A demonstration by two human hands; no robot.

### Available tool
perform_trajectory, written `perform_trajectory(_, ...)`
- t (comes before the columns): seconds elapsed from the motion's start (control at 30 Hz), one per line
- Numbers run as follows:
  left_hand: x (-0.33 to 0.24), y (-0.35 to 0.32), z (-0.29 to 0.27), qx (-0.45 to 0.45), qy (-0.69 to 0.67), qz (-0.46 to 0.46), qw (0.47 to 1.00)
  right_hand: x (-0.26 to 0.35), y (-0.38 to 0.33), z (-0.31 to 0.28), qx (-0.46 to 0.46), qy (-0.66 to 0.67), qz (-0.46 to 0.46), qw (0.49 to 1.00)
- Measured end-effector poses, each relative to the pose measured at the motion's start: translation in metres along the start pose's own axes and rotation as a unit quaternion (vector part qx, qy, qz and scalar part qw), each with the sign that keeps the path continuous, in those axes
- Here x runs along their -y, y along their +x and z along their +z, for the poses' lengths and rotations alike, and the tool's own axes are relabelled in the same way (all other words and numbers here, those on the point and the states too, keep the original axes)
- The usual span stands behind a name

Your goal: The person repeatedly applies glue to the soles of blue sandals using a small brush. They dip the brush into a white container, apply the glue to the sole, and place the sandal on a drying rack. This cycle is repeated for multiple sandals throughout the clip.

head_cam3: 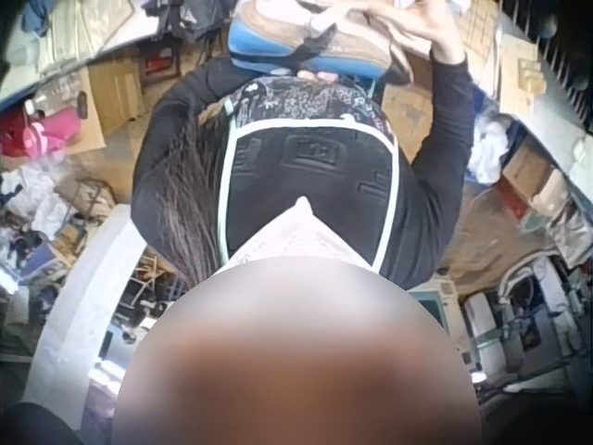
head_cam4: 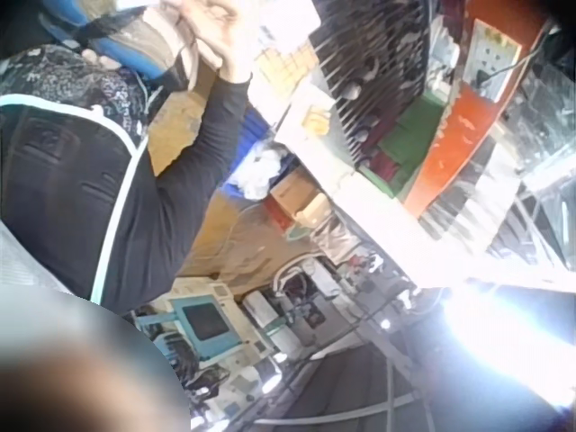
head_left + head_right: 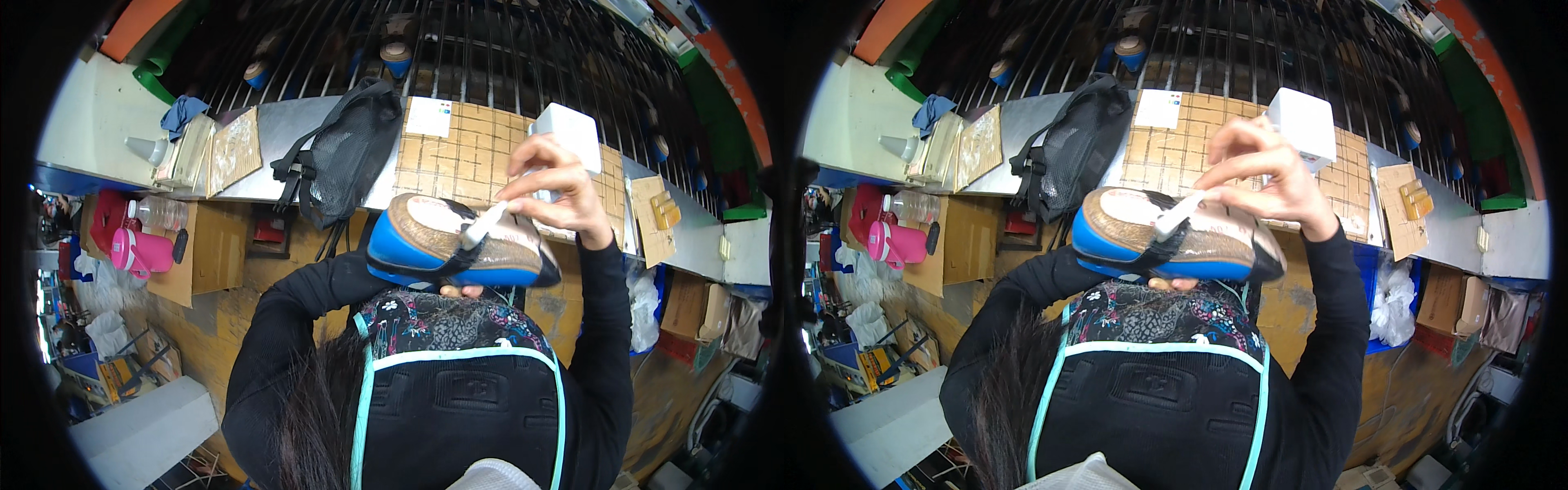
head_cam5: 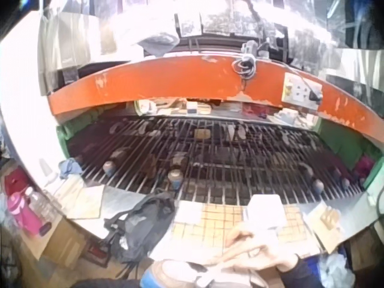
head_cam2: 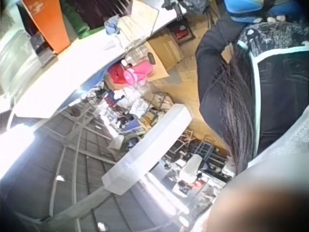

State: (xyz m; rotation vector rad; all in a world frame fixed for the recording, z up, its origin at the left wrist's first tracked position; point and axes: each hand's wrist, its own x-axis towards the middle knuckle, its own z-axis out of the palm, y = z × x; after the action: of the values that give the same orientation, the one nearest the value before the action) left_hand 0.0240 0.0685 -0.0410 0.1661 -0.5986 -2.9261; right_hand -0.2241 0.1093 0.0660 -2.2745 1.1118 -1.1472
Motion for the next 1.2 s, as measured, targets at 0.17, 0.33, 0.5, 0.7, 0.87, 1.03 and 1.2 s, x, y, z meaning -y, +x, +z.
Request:
perform_trajectory(0.17, -0.040, 0.037, -0.008, -0.131, -0.088, 0.023, 0.987, 0.025, -0.025, 0.022, -0.226, -0.229, 0.142, 0.936)
perform_trajectory(0.33, -0.071, 0.051, 0.000, -0.164, 0.198, 0.218, 0.942, 0.041, -0.046, 0.067, -0.245, -0.231, 0.171, 0.926)
perform_trajectory(0.5, -0.086, 0.056, 0.004, -0.218, 0.291, 0.237, 0.901, 0.046, -0.057, 0.072, -0.263, 0.021, 0.242, 0.934)
perform_trajectory(0.7, -0.079, 0.058, 0.004, -0.190, 0.394, 0.253, 0.863, 0.017, -0.048, 0.068, -0.332, -0.052, 0.212, 0.918)
perform_trajectory(0.87, -0.078, 0.062, 0.003, -0.207, 0.407, 0.251, 0.853, 0.016, -0.048, 0.067, -0.293, -0.025, 0.216, 0.931)
perform_trajectory(1.03, -0.080, 0.062, -0.002, -0.220, 0.414, 0.242, 0.849, 0.016, -0.053, 0.059, -0.237, 0.001, 0.215, 0.947)
perform_trajectory(1.2, -0.080, 0.065, 0.000, -0.210, 0.436, 0.245, 0.840, 0.007, -0.049, 0.061, -0.285, -0.009, 0.234, 0.930)
